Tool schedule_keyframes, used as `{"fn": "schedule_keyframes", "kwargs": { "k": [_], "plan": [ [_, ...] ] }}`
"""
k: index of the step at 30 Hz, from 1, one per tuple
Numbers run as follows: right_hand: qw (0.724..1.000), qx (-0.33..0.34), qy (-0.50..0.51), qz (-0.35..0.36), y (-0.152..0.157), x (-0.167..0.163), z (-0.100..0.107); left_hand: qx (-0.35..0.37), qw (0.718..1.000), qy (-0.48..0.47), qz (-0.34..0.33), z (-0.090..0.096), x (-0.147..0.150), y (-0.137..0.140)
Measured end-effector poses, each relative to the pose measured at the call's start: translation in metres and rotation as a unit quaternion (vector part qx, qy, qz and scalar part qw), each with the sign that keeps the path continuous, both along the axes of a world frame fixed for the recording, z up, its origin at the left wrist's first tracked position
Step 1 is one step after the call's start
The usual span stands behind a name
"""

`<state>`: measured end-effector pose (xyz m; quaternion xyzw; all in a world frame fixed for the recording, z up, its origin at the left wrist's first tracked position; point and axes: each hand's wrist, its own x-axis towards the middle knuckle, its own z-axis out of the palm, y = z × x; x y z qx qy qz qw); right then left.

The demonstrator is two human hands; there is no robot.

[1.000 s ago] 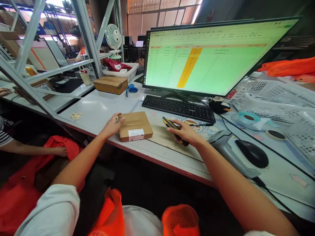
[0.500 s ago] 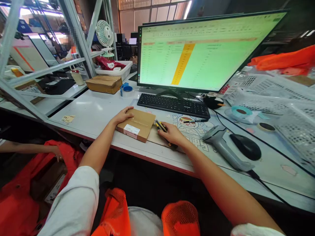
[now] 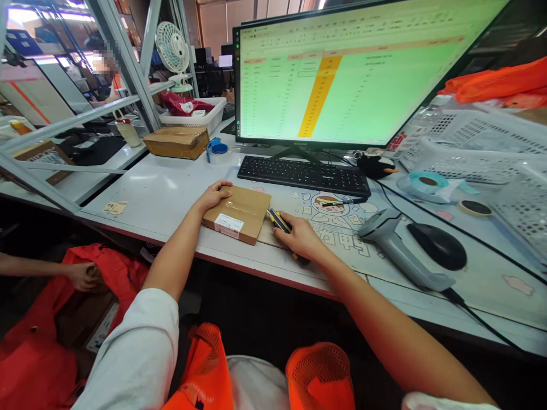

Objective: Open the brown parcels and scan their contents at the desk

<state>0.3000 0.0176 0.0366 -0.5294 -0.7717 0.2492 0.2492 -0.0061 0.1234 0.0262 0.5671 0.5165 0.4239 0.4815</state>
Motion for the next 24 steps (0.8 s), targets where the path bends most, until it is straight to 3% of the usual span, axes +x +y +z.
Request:
{"fn": "schedule_keyframes", "kwargs": {
  "k": [10,12,15,18,20,22,24],
  "plan": [
    [0.994,-0.049,0.042,0.089,-0.037,-0.003,0.002,-0.003,0.997,0.05,0.06,0.015,0.014,-0.014],
    [0.997,-0.046,0.029,0.06,-0.039,0.006,0.003,0.003,0.991,0.072,0.111,0.02,0.015,-0.019],
    [0.999,-0.032,0.001,-0.021,-0.038,0.032,0.003,0.009,0.962,0.111,0.248,0.025,0.008,-0.041],
    [0.997,-0.028,-0.017,-0.075,-0.039,0.065,-0.001,0.015,0.925,0.142,0.352,0.015,0.006,-0.097],
    [0.995,-0.019,-0.02,-0.097,-0.039,0.082,-0.003,0.04,0.923,0.155,0.349,-0.002,0.02,-0.154],
    [0.993,-0.012,-0.022,-0.118,-0.036,0.094,-0.003,0.121,0.938,0.175,0.272,-0.019,0.045,-0.214],
    [0.99,-0.011,-0.032,-0.134,-0.031,0.097,0.002,0.222,0.95,0.189,0.111,-0.028,0.065,-0.255]
  ]
}}
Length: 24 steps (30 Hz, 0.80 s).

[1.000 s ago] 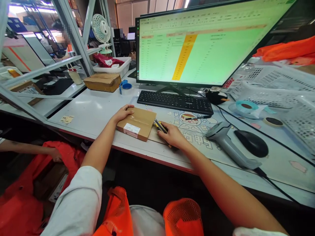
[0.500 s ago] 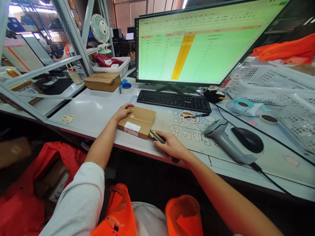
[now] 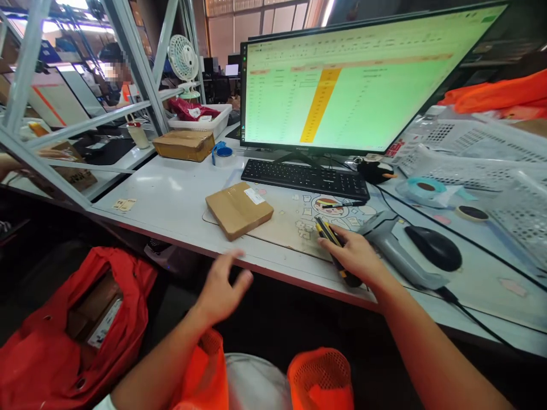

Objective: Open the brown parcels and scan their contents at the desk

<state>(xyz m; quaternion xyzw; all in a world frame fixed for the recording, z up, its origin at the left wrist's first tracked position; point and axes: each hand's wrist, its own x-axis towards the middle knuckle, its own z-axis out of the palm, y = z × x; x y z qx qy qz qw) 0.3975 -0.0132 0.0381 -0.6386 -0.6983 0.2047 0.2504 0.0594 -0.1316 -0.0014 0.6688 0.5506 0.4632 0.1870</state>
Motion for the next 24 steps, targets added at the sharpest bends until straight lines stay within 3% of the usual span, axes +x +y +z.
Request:
{"fn": "schedule_keyframes", "kwargs": {
  "k": [2,3,5,7,10,16,21,24],
  "plan": [
    [1.0,-0.001,-0.01,-0.004,0.008,-0.004,0.006,0.065,0.99,0.057,-0.111,0.006,0.004,-0.006],
    [1.0,-0.002,-0.014,0.001,0.012,-0.009,0.009,0.089,0.986,0.075,-0.118,0.013,-0.001,0.005],
    [1.0,-0.01,-0.014,0.023,0.017,-0.024,0.013,0.1,0.989,0.1,-0.04,0.029,-0.022,0.048],
    [0.998,-0.023,-0.005,0.06,0.018,-0.042,0.014,0.053,0.989,0.13,0.041,0.039,-0.044,0.096],
    [0.993,-0.026,0.017,0.114,0.016,-0.065,0.014,-0.021,0.98,0.194,0.043,0.04,-0.056,0.133],
    [0.992,-0.015,0.026,0.121,0.019,-0.064,0.017,0.026,0.962,0.262,0.068,0.026,-0.029,0.09],
    [0.995,-0.026,0.012,0.098,0.016,-0.045,0.016,0.091,0.973,0.208,-0.028,0.015,-0.016,0.078],
    [0.991,-0.025,0.025,0.127,0.01,-0.04,0.015,0.134,0.974,0.181,-0.027,0.002,-0.003,0.078]
  ]
}}
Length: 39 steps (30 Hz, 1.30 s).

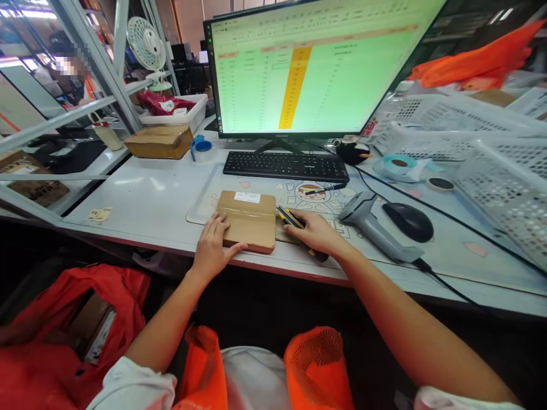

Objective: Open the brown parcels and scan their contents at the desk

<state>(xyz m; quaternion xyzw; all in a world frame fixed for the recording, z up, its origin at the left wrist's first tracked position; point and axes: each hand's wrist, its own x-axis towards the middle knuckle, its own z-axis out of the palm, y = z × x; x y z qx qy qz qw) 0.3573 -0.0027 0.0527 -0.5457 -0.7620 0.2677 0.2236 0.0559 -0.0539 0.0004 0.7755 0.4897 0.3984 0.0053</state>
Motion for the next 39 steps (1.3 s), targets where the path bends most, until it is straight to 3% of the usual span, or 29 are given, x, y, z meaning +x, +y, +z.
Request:
{"fn": "schedule_keyframes", "kwargs": {
  "k": [4,13,16,20,22,24,27,31,35,39],
  "plan": [
    [1.0,-0.004,0.012,0.014,-0.005,0.005,-0.001,0.057,0.998,-0.018,0.026,-0.013,0.014,-0.004],
    [0.995,-0.045,0.072,0.048,-0.041,0.009,-0.004,0.067,0.997,-0.024,0.043,-0.015,0.018,-0.004],
    [0.994,-0.067,0.05,0.07,-0.052,0.023,-0.004,0.086,0.995,-0.03,0.05,-0.018,0.019,-0.003],
    [0.995,0.038,-0.095,0.012,-0.027,0.045,0.016,0.102,0.994,-0.019,0.028,-0.021,0.019,-0.006],
    [0.975,0.115,-0.189,0.012,-0.003,0.032,0.038,0.089,0.996,-0.011,0.025,-0.021,0.019,-0.007],
    [0.947,0.16,-0.27,0.066,0.017,-0.004,0.06,0.073,0.997,-0.015,0.028,-0.02,0.019,-0.008],
    [0.909,0.159,-0.34,0.181,0.034,-0.081,0.084,0.054,0.998,-0.02,0.031,-0.019,0.019,-0.008],
    [0.865,0.17,-0.396,0.257,0.038,-0.155,0.09,0.051,0.998,-0.004,0.038,-0.02,0.019,-0.006],
    [0.846,0.187,-0.425,0.263,0.039,-0.166,0.084,0.05,0.998,-0.005,0.035,-0.022,0.018,-0.005],
    [0.845,0.142,-0.453,0.247,0.037,-0.122,0.081,0.056,0.998,-0.01,0.031,-0.021,0.018,-0.006]
  ]
}}
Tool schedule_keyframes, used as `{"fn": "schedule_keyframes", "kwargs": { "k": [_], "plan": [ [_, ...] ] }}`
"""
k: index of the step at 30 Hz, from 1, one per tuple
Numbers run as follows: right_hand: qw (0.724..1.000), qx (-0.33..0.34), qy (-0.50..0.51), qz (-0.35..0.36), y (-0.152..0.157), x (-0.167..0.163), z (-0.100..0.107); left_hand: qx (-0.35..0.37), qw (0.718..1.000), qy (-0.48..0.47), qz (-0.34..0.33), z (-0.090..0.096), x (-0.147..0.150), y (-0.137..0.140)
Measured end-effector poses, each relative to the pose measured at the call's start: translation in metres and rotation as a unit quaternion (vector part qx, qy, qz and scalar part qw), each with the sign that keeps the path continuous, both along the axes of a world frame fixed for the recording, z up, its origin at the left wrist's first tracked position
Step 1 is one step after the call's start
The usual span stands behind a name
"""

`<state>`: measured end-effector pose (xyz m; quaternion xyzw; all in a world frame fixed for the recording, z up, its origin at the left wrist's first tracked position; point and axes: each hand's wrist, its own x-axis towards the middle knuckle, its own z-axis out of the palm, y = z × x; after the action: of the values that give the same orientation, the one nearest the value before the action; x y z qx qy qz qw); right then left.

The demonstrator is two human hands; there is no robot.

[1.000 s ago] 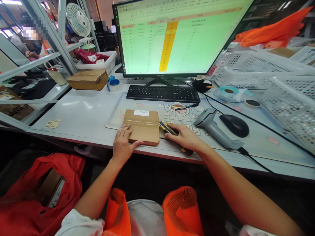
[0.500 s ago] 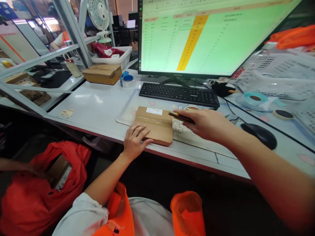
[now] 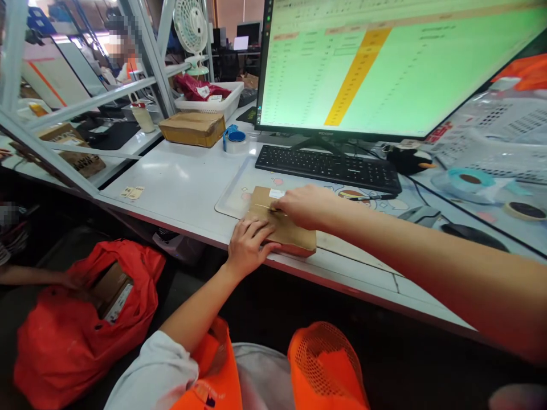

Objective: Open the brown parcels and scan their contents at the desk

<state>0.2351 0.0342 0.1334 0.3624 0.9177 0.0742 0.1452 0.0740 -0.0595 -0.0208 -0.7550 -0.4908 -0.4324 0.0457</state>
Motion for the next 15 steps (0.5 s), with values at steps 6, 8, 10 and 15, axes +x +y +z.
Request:
{"fn": "schedule_keyframes", "kwargs": {
  "k": [6,8,10,15],
  "plan": [
    [0.989,-0.007,-0.023,-0.144,-0.011,0.116,-0.005,0.015,1.0,0.006,0.002,-0.001,0.001,0.001],
    [0.978,0.014,-0.04,-0.206,-0.017,0.137,-0.016,0.015,1.0,0.01,0.006,0.0,0.001,0.001],
    [0.97,0.049,-0.025,-0.235,-0.024,0.146,-0.033,0.018,1.0,0.011,0.0,0.004,0.0,-0.001],
    [0.966,0.115,0.059,-0.223,-0.036,0.141,-0.085,-0.01,0.998,0.06,-0.015,0.023,0.001,-0.006]
  ]
}}
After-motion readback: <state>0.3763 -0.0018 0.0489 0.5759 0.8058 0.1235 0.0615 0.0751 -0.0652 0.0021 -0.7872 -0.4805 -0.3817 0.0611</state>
